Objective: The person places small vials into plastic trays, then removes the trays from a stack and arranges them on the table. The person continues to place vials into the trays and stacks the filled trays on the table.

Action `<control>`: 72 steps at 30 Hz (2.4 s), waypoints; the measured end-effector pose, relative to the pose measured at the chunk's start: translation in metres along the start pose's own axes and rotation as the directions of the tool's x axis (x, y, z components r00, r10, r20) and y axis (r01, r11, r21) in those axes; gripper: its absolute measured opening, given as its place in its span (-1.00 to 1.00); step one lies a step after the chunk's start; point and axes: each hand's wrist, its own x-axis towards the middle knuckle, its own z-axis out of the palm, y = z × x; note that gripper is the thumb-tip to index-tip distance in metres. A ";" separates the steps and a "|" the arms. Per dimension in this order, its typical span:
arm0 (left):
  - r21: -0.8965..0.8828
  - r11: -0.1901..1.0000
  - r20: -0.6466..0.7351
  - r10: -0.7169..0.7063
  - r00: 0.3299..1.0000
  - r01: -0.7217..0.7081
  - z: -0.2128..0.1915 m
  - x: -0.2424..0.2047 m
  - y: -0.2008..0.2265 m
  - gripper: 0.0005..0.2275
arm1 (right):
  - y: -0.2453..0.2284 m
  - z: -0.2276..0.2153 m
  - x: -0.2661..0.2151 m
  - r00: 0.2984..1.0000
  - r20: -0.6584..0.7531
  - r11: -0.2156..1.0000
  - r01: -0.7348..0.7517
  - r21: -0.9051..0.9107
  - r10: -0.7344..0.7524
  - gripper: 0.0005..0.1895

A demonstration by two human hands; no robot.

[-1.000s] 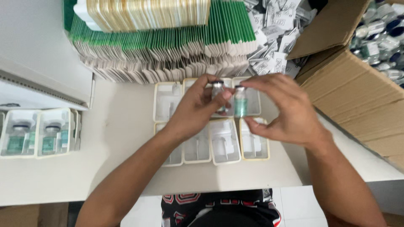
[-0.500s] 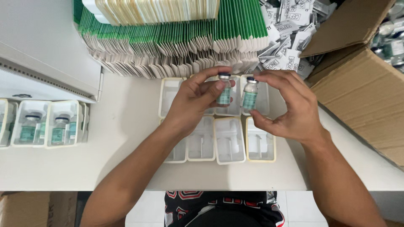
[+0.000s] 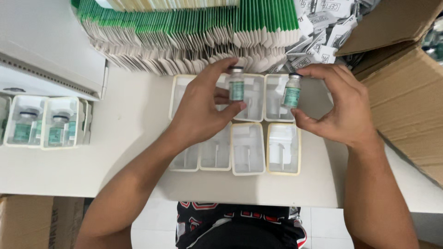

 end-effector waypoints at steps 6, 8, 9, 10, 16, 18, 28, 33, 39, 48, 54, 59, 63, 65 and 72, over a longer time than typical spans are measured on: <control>-0.023 1.000 0.062 -0.020 0.998 0.022 0.010 0.007 -0.012 -0.37 | -0.005 0.007 0.004 0.991 0.132 1.000 -0.011 -0.006 0.012 -0.31; 0.195 0.978 0.059 0.059 0.997 -0.069 0.011 0.007 -0.019 -0.37 | -0.005 0.012 0.006 0.984 0.177 0.999 -0.011 -0.032 0.017 -0.30; 0.260 0.954 0.051 0.142 0.989 -0.150 0.012 0.006 -0.024 -0.37 | -0.005 0.013 0.005 0.983 0.182 0.999 -0.024 -0.029 0.029 -0.29; 0.323 0.919 0.049 0.225 0.973 -0.228 0.012 0.006 -0.028 -0.37 | -0.005 0.015 0.005 0.981 0.187 0.999 -0.036 -0.026 0.041 -0.29; 0.446 0.865 0.097 0.207 0.974 -0.229 0.013 0.006 -0.041 -0.38 | -0.003 0.018 0.006 0.967 0.249 0.998 -0.058 0.006 0.055 -0.44; 0.475 0.858 0.104 0.165 0.981 -0.194 0.015 0.005 -0.042 -0.37 | -0.002 0.019 0.004 0.961 0.271 0.999 -0.051 0.001 0.049 -0.48; 0.440 0.876 0.080 0.181 0.980 -0.198 0.015 0.002 -0.040 -0.46 | 0.005 0.022 0.000 0.958 0.285 0.999 -0.052 0.016 0.045 -0.63; 0.507 0.818 0.070 0.275 0.959 -0.272 0.014 -0.004 -0.037 -0.76 | 0.008 0.023 -0.004 0.965 0.261 0.998 0.012 -0.058 0.004 -0.83; 0.360 0.865 0.010 0.372 0.928 -0.351 0.031 0.006 0.000 -0.67 | 0.001 0.005 -0.002 0.993 -0.021 0.993 0.120 -0.002 -0.120 -0.85; 0.028 0.714 0.030 0.698 0.715 -0.699 0.117 0.083 0.094 -0.72 | -0.033 -0.113 -0.047 0.914 -0.393 0.950 -0.026 -0.312 -0.104 -0.85; 0.008 0.714 0.174 0.688 0.704 -0.700 0.219 0.179 0.143 -0.82 | 0.021 -0.189 -0.071 0.831 -0.372 0.709 -0.550 -0.441 0.413 -0.75; 0.240 0.703 0.441 0.536 0.720 -0.670 0.279 0.222 0.148 -0.82 | 0.100 -0.204 -0.073 0.780 -0.001 0.580 -0.466 -0.668 0.626 -0.47; 0.392 0.694 0.550 0.349 0.759 -0.604 0.310 0.224 0.143 -0.80 | 0.136 -0.189 -0.076 0.690 0.118 0.504 -0.391 -0.770 0.715 -0.69; 0.434 0.677 0.545 0.327 0.772 -0.594 0.316 0.226 0.141 -0.77 | 0.143 -0.186 -0.074 0.711 0.128 0.506 -0.351 -0.788 0.691 -0.76; 0.310 0.765 0.321 0.474 0.820 -0.564 0.286 0.248 0.137 -0.79 | 0.132 -0.212 -0.072 0.831 -0.214 0.745 -0.555 -0.370 0.513 -0.70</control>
